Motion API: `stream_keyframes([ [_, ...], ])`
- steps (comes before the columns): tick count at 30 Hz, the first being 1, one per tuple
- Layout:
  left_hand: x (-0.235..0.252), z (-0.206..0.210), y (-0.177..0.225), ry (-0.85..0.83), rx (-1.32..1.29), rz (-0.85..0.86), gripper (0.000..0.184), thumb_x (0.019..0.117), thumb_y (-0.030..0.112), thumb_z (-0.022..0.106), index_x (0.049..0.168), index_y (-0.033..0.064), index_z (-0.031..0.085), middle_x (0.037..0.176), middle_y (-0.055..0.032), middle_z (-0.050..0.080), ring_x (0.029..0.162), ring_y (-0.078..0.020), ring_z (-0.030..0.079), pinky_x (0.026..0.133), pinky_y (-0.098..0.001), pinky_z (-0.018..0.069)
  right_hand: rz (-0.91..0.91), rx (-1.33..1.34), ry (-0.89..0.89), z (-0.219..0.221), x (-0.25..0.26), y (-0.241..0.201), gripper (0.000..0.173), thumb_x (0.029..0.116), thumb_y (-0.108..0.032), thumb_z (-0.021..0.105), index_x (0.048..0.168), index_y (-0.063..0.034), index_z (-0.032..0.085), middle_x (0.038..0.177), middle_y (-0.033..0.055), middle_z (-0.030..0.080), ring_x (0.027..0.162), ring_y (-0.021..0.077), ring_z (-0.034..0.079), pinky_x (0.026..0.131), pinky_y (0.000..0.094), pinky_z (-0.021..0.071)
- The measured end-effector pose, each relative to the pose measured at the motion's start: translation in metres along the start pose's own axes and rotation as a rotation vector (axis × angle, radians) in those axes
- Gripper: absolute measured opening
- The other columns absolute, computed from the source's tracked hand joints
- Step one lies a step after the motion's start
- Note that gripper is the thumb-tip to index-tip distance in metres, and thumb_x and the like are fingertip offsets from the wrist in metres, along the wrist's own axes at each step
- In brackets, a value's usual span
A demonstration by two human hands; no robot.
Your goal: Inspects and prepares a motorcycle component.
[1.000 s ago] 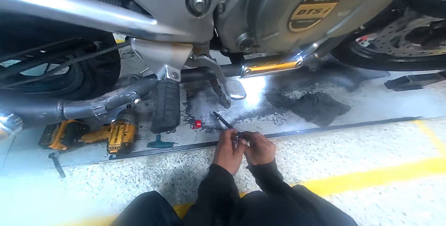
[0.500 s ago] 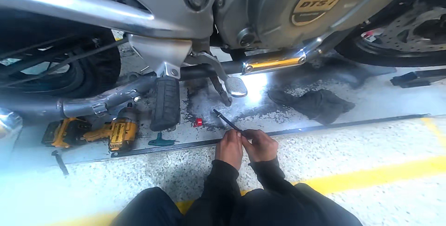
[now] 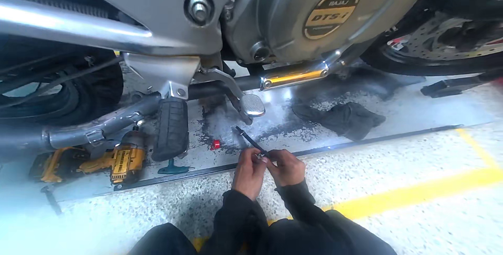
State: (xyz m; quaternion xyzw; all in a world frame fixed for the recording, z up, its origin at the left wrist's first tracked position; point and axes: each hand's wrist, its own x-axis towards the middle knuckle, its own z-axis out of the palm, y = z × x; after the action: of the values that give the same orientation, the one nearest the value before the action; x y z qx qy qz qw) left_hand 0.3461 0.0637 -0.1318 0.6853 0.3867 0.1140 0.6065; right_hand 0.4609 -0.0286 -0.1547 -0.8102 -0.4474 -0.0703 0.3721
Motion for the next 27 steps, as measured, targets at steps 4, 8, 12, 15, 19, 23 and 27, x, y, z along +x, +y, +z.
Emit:
stream_keyframes([
  [4, 0.001, 0.008, -0.007, 0.190, 0.429, 0.371, 0.023, 0.1021, 0.019, 0.062, 0.120, 0.0047, 0.065, 0.113, -0.0145, 0.065, 0.087, -0.0252, 0.070, 0.077, -0.0437, 0.0616, 0.021, 0.049, 0.006, 0.001, 0.000, -0.001, 0.019, 0.0807, -0.022, 0.080, 0.090, -0.0063, 0.076, 0.080, 0.0052, 0.074, 0.064, 0.0165, 0.069, 0.057, 0.0384, 0.0584],
  [8, 0.009, 0.014, -0.024, 0.439, 0.659, 0.590, 0.014, 0.0990, 0.012, 0.062, 0.104, 0.0016, 0.070, 0.097, -0.0152, 0.068, 0.080, -0.0289, 0.071, 0.071, -0.0420, 0.0625, 0.035, 0.002, 0.007, 0.002, -0.002, -0.004, 0.015, 0.0805, -0.021, 0.077, 0.087, -0.0071, 0.076, 0.076, 0.0041, 0.073, 0.060, 0.0170, 0.067, 0.053, 0.0397, 0.0560],
  [12, 0.007, 0.009, -0.031, 0.359, 0.489, 0.388, 0.019, 0.1047, 0.014, 0.056, 0.111, 0.0006, 0.068, 0.109, -0.0170, 0.066, 0.089, -0.0290, 0.071, 0.078, -0.0442, 0.0625, 0.133, -0.036, 0.017, 0.000, 0.001, -0.007, 0.022, 0.0839, -0.027, 0.074, 0.090, -0.0057, 0.071, 0.067, 0.0031, 0.069, 0.054, 0.0176, 0.065, 0.049, 0.0412, 0.0530],
  [15, -0.001, 0.012, -0.029, 0.262, 0.223, 0.365, 0.031, 0.1059, 0.024, 0.051, 0.125, 0.0047, 0.064, 0.118, -0.0120, 0.064, 0.093, -0.0193, 0.068, 0.082, -0.0382, 0.0602, 0.106, 0.012, -0.016, -0.001, 0.000, -0.006, 0.021, 0.0854, -0.024, 0.074, 0.093, -0.0044, 0.073, 0.070, 0.0042, 0.070, 0.057, 0.0175, 0.066, 0.052, 0.0404, 0.0559],
  [19, 0.007, 0.007, -0.014, 0.184, 0.429, 0.455, 0.029, 0.1041, 0.026, 0.056, 0.119, 0.0044, 0.066, 0.120, -0.0140, 0.064, 0.093, -0.0233, 0.070, 0.080, -0.0414, 0.0620, 0.067, 0.038, -0.033, 0.004, -0.001, 0.000, 0.024, 0.0839, -0.027, 0.075, 0.093, -0.0048, 0.074, 0.072, 0.0049, 0.071, 0.056, 0.0170, 0.065, 0.052, 0.0397, 0.0559],
  [23, 0.013, 0.015, -0.021, 0.303, 0.642, 0.625, 0.027, 0.1022, 0.024, 0.055, 0.096, 0.0027, 0.071, 0.096, -0.0131, 0.067, 0.083, -0.0269, 0.070, 0.071, -0.0420, 0.0615, 0.042, 0.009, 0.015, 0.006, -0.005, 0.004, 0.020, 0.0825, -0.026, 0.074, 0.089, -0.0063, 0.074, 0.069, 0.0023, 0.070, 0.052, 0.0135, 0.063, 0.048, 0.0358, 0.0543],
  [27, 0.008, 0.009, -0.006, 0.109, 0.394, 0.070, 0.042, 0.1094, 0.028, 0.042, 0.098, 0.0011, 0.071, 0.094, -0.0154, 0.071, 0.090, -0.0316, 0.070, 0.083, -0.0540, 0.0554, 0.098, 0.002, 0.035, -0.001, 0.002, 0.001, 0.019, 0.0838, -0.021, 0.075, 0.091, -0.0034, 0.073, 0.069, 0.0055, 0.071, 0.056, 0.0169, 0.067, 0.051, 0.0386, 0.0566],
])
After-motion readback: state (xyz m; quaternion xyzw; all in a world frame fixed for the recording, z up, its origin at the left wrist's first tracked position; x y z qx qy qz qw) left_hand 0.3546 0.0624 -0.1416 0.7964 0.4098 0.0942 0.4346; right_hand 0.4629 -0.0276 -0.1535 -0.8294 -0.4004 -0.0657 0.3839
